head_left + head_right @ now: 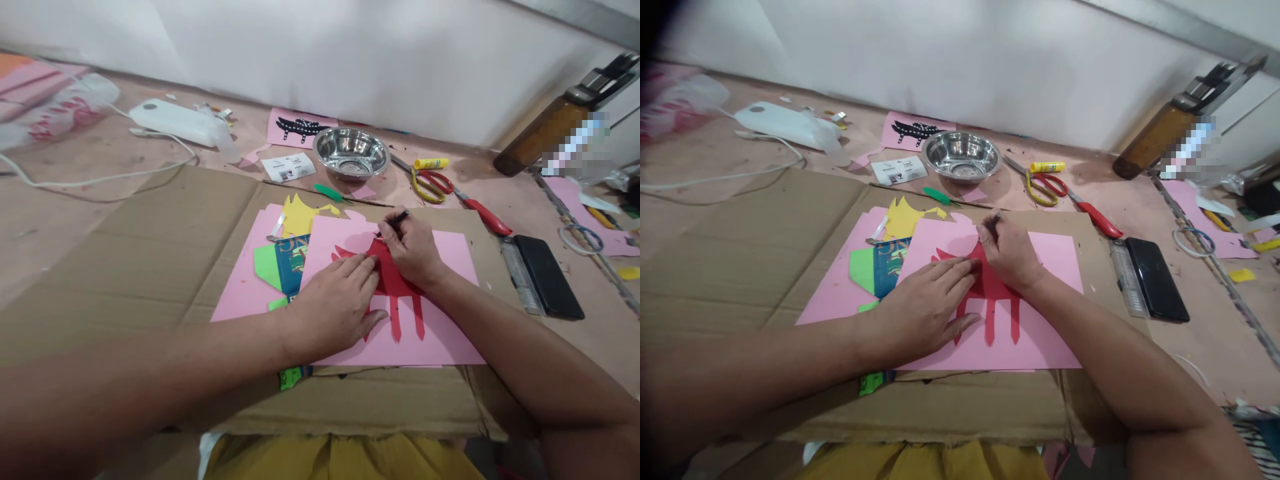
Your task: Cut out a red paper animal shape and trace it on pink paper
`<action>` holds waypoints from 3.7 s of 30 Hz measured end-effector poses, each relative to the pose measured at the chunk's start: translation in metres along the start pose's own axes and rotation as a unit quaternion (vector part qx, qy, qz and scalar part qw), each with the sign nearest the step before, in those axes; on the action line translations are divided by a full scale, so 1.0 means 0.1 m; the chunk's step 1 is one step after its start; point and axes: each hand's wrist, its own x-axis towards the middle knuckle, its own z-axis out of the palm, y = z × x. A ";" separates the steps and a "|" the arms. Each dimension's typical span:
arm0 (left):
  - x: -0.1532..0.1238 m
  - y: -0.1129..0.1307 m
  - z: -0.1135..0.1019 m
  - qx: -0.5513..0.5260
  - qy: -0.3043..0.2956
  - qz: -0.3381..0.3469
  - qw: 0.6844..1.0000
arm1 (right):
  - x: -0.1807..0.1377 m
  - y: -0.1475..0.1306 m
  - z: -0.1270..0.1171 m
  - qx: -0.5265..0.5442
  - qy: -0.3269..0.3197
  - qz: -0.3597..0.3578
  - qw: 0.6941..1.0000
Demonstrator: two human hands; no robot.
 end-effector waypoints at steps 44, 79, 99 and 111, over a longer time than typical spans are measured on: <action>0.00 0.00 0.00 0.001 -0.010 -0.003 1.000 | -0.01 -0.01 -0.02 -0.005 -0.014 0.004 1.000; 0.01 0.00 0.00 0.010 -0.008 -0.003 1.000 | -0.02 -0.01 -0.01 -0.015 0.000 -0.006 1.000; 0.01 0.00 0.00 0.003 -0.006 -0.004 1.000 | -0.03 -0.04 -0.01 -0.013 -0.018 0.000 1.000; 0.01 -0.01 0.00 -0.005 -0.011 -0.003 1.000 | -0.03 -0.04 -0.01 -0.017 -0.021 -0.009 1.000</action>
